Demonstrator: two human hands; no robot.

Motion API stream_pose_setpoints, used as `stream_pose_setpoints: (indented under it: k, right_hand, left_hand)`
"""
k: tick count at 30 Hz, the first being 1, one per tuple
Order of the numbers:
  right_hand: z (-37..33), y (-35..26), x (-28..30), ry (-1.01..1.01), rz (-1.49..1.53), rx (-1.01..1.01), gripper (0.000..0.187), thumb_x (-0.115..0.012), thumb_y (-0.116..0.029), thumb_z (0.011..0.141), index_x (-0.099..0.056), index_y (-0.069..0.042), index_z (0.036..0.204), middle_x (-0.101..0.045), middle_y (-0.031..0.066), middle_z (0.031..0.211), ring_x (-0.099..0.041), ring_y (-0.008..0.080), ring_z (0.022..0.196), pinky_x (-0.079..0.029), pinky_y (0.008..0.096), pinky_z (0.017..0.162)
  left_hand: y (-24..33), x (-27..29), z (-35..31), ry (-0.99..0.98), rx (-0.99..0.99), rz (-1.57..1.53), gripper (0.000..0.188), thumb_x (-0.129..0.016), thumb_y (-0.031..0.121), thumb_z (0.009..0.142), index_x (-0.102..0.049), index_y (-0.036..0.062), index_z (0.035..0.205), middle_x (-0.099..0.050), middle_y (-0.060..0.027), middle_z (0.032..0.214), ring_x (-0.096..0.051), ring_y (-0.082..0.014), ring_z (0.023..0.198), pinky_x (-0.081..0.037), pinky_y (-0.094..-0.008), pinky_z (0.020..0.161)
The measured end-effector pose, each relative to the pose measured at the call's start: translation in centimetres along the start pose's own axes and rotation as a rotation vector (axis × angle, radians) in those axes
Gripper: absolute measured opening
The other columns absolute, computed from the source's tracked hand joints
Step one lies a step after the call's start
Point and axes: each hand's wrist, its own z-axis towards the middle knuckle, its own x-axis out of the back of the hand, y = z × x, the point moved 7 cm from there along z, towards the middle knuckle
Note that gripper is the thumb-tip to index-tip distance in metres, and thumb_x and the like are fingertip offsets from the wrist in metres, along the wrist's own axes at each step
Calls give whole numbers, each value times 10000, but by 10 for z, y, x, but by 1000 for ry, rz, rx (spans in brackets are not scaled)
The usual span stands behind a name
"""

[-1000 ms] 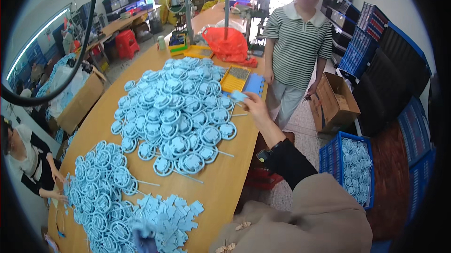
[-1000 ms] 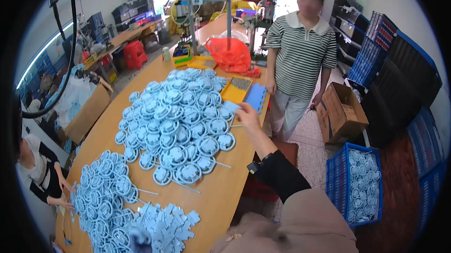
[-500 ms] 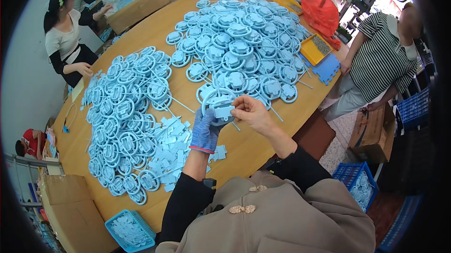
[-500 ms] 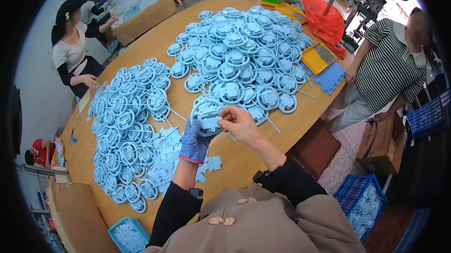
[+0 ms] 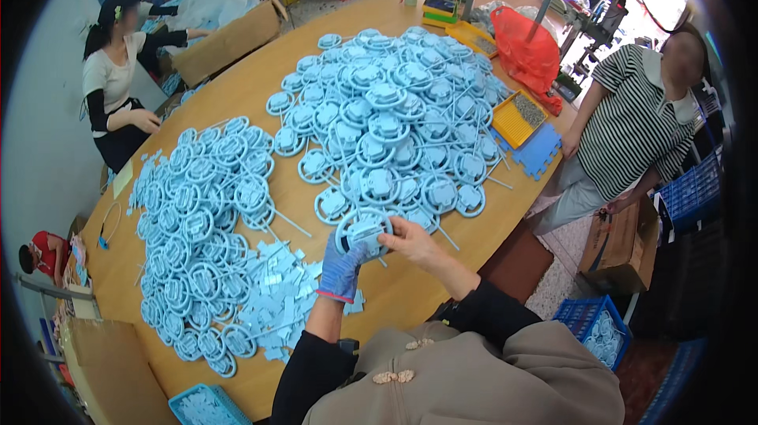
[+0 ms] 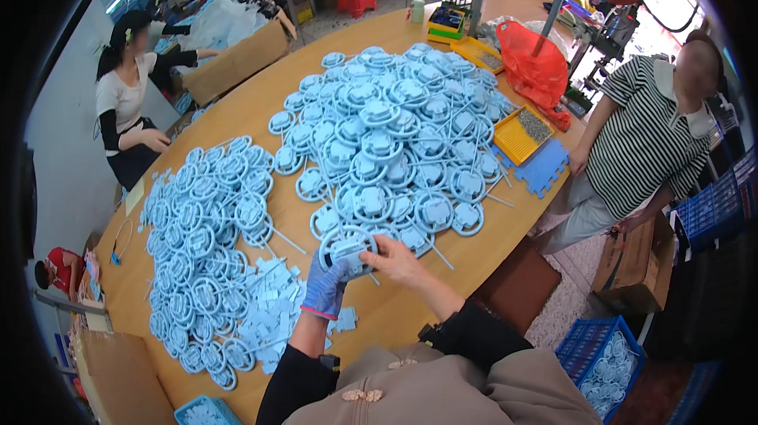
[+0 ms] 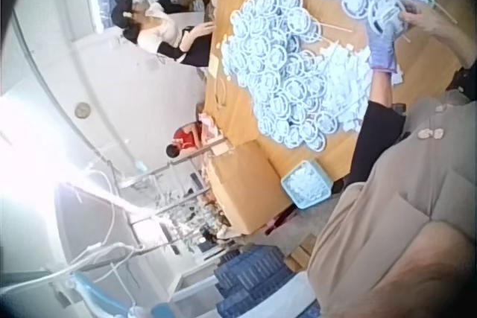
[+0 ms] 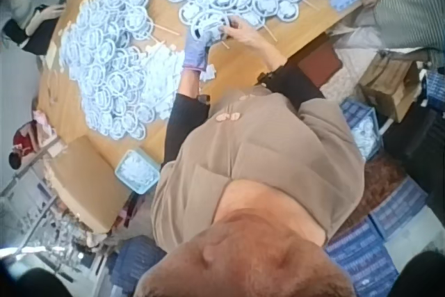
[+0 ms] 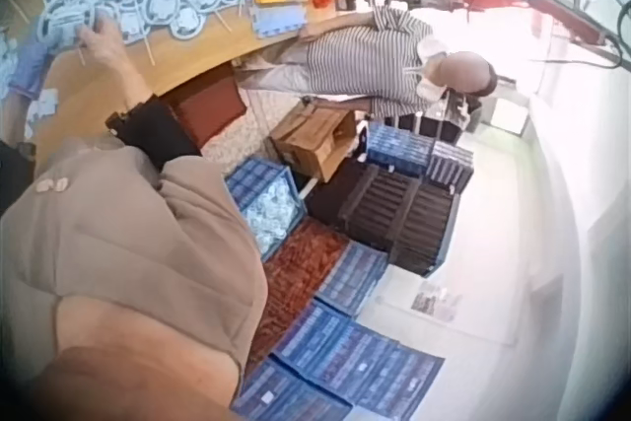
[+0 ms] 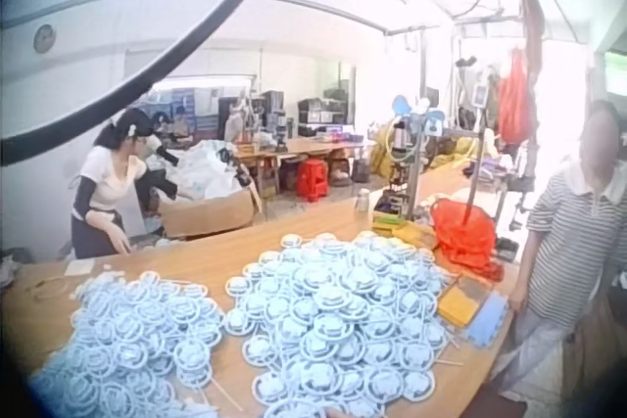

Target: The recorder is sorting and processing light blue plastic circular components at a workbench in a factory.

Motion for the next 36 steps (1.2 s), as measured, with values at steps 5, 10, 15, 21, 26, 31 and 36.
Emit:
stream_pose_setpoints:
  k: [5,10,15,21,26,31,36]
  right_hand:
    - [8,17,15,60,24,-107,379,-601,-296,908,-513,-2,1130,-609,39,944,-574,96,825,-488,260,676]
    - [18,47,53,210,49,-160,361,-611,-301,900,-530,-1,1083,-609,46,907,-581,101,775,-487,259,638]
    - [36,74,128,378,335,-167,342,-623,-294,885,-549,-14,1068,-633,67,917,-619,147,795,-514,297,673]
    - [39,56,117,239,60,-438,372,-623,-313,873,-572,-21,1097,-633,85,947,-619,168,798,-518,309,689]
    - [38,22,154,564,-514,7,404,-651,-283,792,-596,-57,1123,-589,119,968,-601,227,740,-481,342,703]
    - [39,7,149,508,-577,29,363,-639,-271,801,-616,-57,1093,-584,108,968,-590,238,756,-475,356,712]
    - [14,19,152,507,-551,27,330,-620,-237,840,-607,-33,1099,-588,98,970,-601,190,751,-488,328,689]
  left_hand:
    - [1,-7,33,26,-104,410,503,-733,137,759,-480,10,1174,-592,-102,1094,-585,-172,968,-494,-303,827]
    - [-34,-16,80,0,59,488,499,-694,108,786,-469,13,1222,-597,-85,1098,-593,-173,948,-494,-292,816]
    - [-58,-40,112,-31,-67,697,607,-758,163,741,-464,-18,1240,-597,-86,1032,-591,-175,880,-494,-277,754]
    - [-53,-44,95,-76,-173,842,527,-741,125,755,-510,46,1222,-575,-64,961,-564,-125,784,-487,-271,707]
    - [-60,-58,85,-90,-111,864,476,-712,72,771,-529,38,1209,-584,-56,967,-560,-110,773,-484,-246,695]
    - [-72,-28,75,-75,-66,741,397,-631,6,814,-531,16,1199,-581,-60,977,-568,-123,823,-485,-265,747]
    - [-45,27,46,-19,-291,876,357,-578,-37,825,-536,12,1176,-583,-62,978,-572,-131,867,-475,-262,815]
